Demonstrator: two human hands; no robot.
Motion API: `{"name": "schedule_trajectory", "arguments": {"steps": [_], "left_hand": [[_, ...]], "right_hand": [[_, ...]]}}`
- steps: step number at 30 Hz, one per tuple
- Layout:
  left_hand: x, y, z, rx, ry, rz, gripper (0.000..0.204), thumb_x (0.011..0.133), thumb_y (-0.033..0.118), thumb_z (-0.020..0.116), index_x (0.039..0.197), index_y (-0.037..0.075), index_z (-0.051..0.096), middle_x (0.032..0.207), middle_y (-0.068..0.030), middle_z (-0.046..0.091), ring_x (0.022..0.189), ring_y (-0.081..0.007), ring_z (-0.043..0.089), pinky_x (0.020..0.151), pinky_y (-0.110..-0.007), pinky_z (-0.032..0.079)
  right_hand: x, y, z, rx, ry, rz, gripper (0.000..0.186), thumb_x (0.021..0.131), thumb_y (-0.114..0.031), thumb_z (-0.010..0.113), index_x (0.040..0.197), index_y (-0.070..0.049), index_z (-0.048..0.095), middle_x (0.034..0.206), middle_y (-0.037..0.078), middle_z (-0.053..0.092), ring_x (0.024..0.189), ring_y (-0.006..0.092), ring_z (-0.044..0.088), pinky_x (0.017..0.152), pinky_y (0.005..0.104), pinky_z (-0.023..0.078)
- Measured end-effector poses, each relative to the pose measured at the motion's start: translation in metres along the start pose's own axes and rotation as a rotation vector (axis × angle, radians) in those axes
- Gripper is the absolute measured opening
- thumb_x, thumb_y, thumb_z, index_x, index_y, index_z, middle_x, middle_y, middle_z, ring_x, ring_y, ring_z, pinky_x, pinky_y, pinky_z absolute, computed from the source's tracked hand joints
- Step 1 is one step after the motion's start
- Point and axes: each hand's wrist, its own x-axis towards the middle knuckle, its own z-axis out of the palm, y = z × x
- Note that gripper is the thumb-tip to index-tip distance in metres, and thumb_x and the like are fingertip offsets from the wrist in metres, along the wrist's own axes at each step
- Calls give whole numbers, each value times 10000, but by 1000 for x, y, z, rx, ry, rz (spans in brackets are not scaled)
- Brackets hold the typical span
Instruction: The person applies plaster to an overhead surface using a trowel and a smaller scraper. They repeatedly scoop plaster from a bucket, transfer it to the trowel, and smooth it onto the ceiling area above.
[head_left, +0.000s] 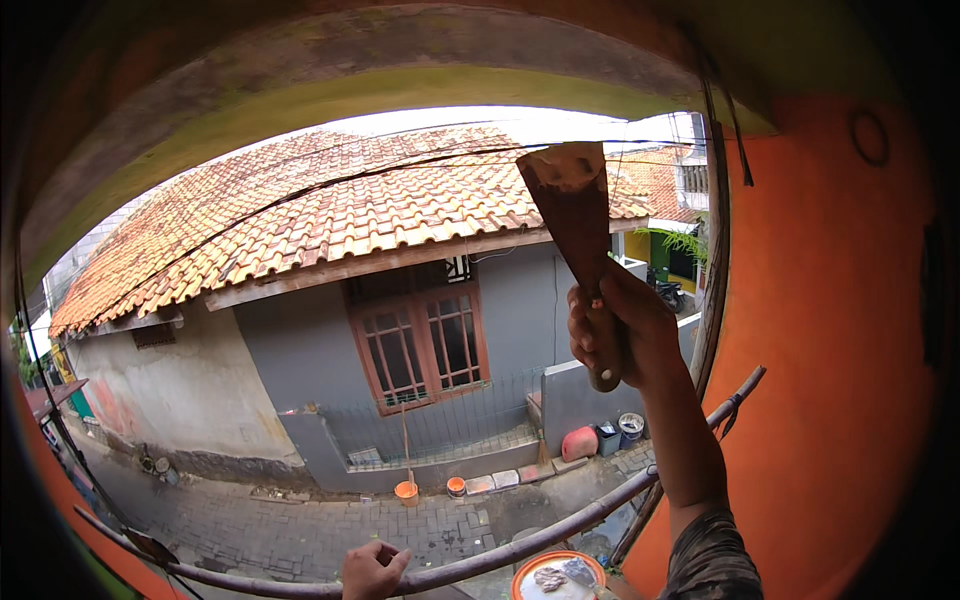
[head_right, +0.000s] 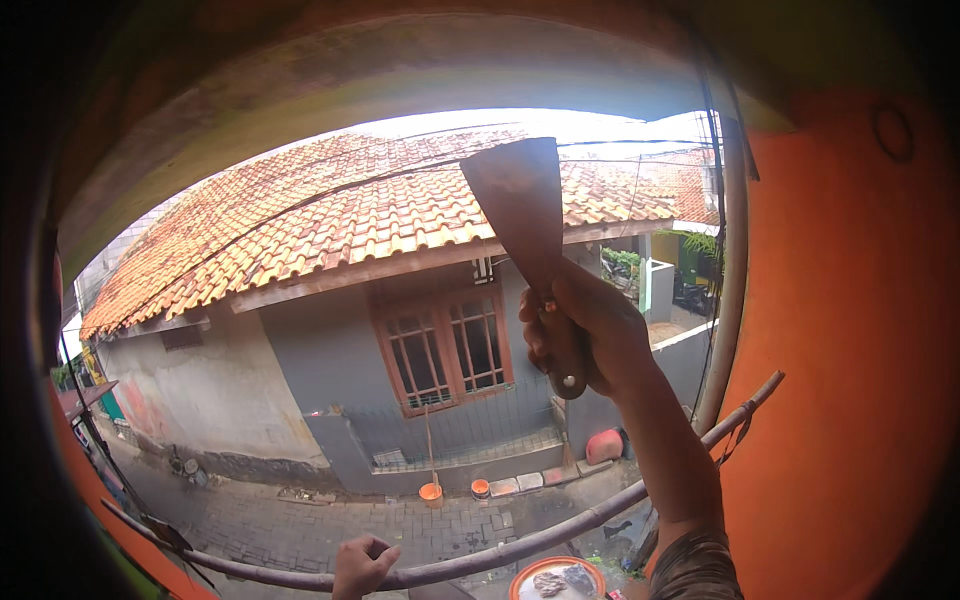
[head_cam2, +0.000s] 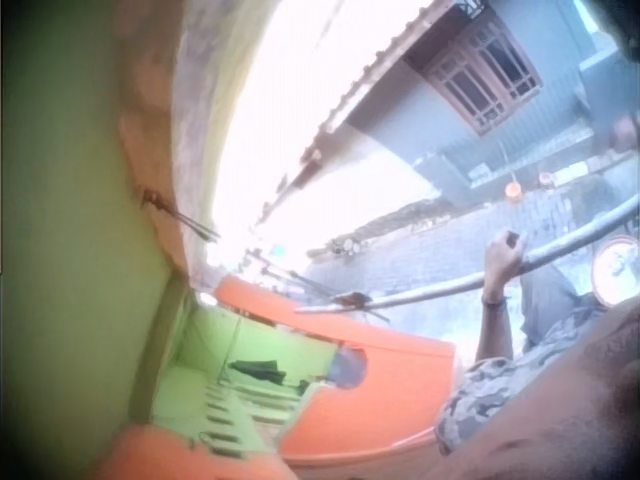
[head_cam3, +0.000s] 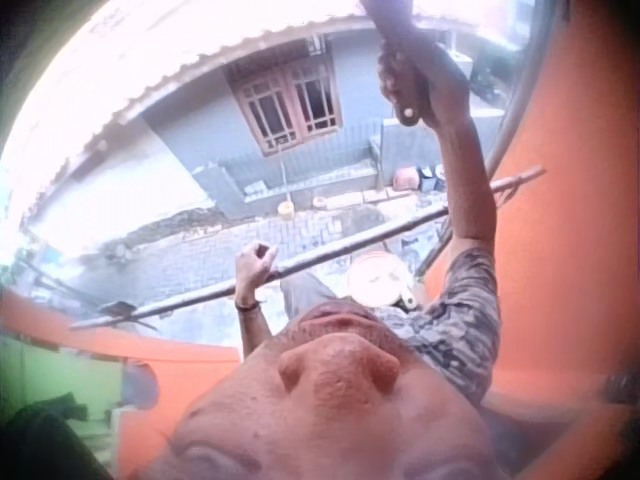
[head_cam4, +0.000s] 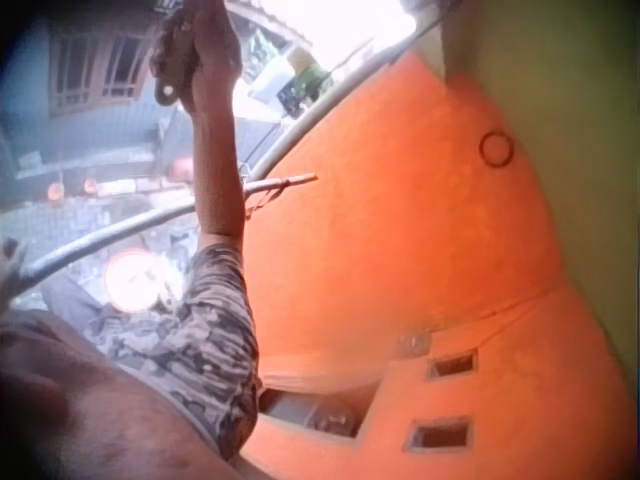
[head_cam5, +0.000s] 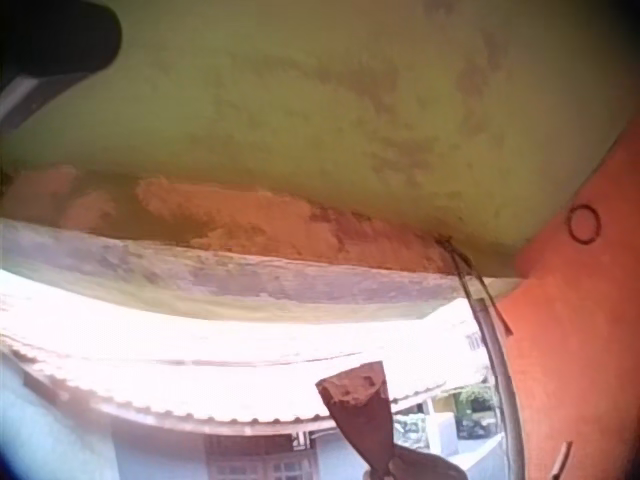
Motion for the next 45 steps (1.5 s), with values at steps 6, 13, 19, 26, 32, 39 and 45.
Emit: {"name": "schedule_trajectory", "arguments": {"steps": [6,13,19,26,32,39,45], "left_hand": [[1,-4,11,24,7,70,302,827,333,698,822,31,703,716,-126,689,658,-240,667,614,-367,506],[3,-7,4,-39,-8,60,309,831,326,696,816,18,697,720,-144,686,662,-256,666,620,-374,508],[2,-13,-1,-31,18,38,307,832,324,695,833,16,701,746,-156,692,694,-277,676,642,-381,514],[3,-17,-3,-17,35,49,307,834,326,703,839,19,702,738,-148,693,683,-268,676,633,-374,516],[3,-13,-4,-125,36,72,288,843,300,701,825,13,687,690,-138,680,632,-240,663,598,-365,506],[4,-13,-3,-140,43,90,266,843,278,699,818,14,684,688,-132,681,618,-230,658,585,-363,501],[5,-10,-4,-144,37,74,261,841,277,694,832,16,690,697,-135,685,627,-243,661,597,-363,505]], "right_hand": [[9,-35,5,-460,164,-118,384,990,-265,535,1268,-2,510,904,92,606,662,139,586,532,291,496],[86,-140,42,-1767,554,-725,251,977,-187,527,1119,-25,656,761,67,627,603,112,551,537,290,470],[146,-175,101,-2654,534,-473,274,865,-78,544,1096,1,669,983,214,673,859,320,654,757,428,515],[186,-189,134,-2269,852,-452,275,822,-109,546,943,105,670,1039,326,643,961,399,660,810,450,530],[205,-200,135,-2522,793,-406,269,829,-105,540,944,96,677,1040,314,647,953,385,664,800,439,530],[215,-202,135,-2491,802,-454,279,828,-140,560,921,91,686,1014,315,649,920,399,668,770,451,521],[217,-203,142,-2600,739,-413,251,816,-119,564,868,87,697,982,330,645,895,385,677,764,451,522]]}}
